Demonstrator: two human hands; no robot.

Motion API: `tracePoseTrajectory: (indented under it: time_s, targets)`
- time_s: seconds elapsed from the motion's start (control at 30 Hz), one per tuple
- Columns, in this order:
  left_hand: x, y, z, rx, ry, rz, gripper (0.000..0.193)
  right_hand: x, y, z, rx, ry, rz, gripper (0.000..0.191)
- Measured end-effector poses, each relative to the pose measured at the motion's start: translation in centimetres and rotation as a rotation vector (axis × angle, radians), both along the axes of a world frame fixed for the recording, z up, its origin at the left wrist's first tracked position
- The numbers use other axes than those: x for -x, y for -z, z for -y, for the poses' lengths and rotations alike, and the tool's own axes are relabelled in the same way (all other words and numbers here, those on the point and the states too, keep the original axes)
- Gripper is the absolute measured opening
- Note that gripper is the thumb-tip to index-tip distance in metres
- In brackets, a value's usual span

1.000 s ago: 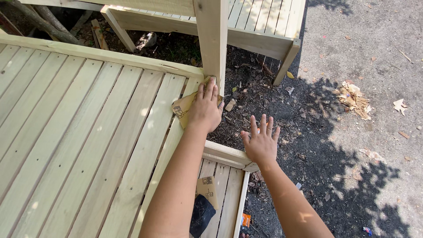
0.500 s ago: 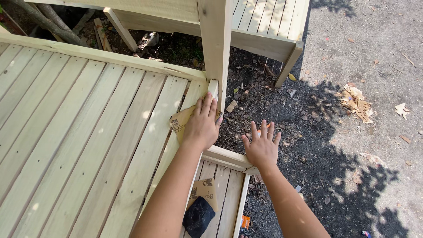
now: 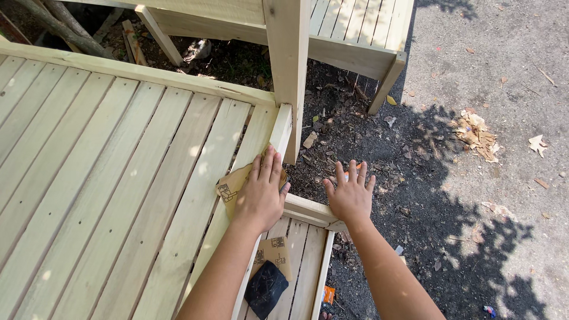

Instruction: The person sands the slatted surface and edges of an unfinished wooden bench outdoors, rubbing sandpaper back and forth across the planks and along the frame rails, moving progressively across different sections of the seat and side rails.

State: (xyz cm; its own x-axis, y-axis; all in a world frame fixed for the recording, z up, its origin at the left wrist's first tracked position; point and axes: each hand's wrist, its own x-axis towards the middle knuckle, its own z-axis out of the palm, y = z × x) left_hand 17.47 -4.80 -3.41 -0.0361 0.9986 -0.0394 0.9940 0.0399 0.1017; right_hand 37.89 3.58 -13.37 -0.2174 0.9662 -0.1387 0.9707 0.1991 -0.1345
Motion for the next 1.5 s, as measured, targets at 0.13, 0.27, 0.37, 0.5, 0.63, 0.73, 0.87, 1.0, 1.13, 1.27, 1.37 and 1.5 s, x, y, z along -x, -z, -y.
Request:
tracePoseTrajectory:
  time_s: [0.13,0.27,0.37,0.5,0.63,0.73,0.87,1.0,1.13,1.27,1.37,1.5]
  targets:
    - [0.2,0.4,-8.7,-0.011,-0.061,0.047,0.073,-0.1,0.1,0.1,0.040,0.017,-0.001,0.070]
    - [-0.9,-0.6,-9.4,-0.046,-0.072,0.005,0.075,-0.2,-0.2,0.1,0.020,0.010,-0.030,0.070]
    - [-0.7,-1.4,-2.9,-0.070,-0.018,0.040,0.078,-0.2,-0.5,0.0,0.048,0.018,-0.022,0.069]
    - [0.0,-1.4,3.9,0.186,-0.057,0.091,0.089,0.1,-0.9,0.0,0.050,0.015,-0.008,0.068]
    - [0.0,-1.5,-1.4,0.135,-0.031,0.050,0.080,0.1,-0.8,0.1,0.062,0.015,-0.004,0.067]
    - [-0.5,-2.1,-7.3,0.018,-0.061,0.027,0.076,-0.1,-0.5,0.1,0.051,0.020,-0.021,0.068]
    - [-1.5,-2.6,-6.8,0.008,-0.075,0.058,0.078,-0.4,-0.3,0.0,-0.010,0.014,-0.069,0.068]
    - [-0.9,-2.1,2.0,0.131,-0.050,0.044,0.087,-0.3,-0.2,-0.1,0.016,0.019,-0.052,0.067]
    - [-0.4,-1.5,2.5,0.188,-0.021,-0.021,0.084,-0.1,-0.4,0.1,0.026,0.023,-0.021,0.068]
    - [-0.2,-1.3,-5.8,0.044,-0.014,0.001,0.076,0.0,-0.3,0.1,0.029,0.011,-0.012,0.067]
    - [-0.6,-1.2,-10.3,0.017,-0.036,-0.044,0.076,-0.2,-0.2,0.1,0.048,0.026,-0.013,0.067]
    - [-1.1,-1.2,-6.6,0.007,0.003,-0.054,0.078,-0.5,-0.2,-0.1,0.027,0.012,-0.033,0.067]
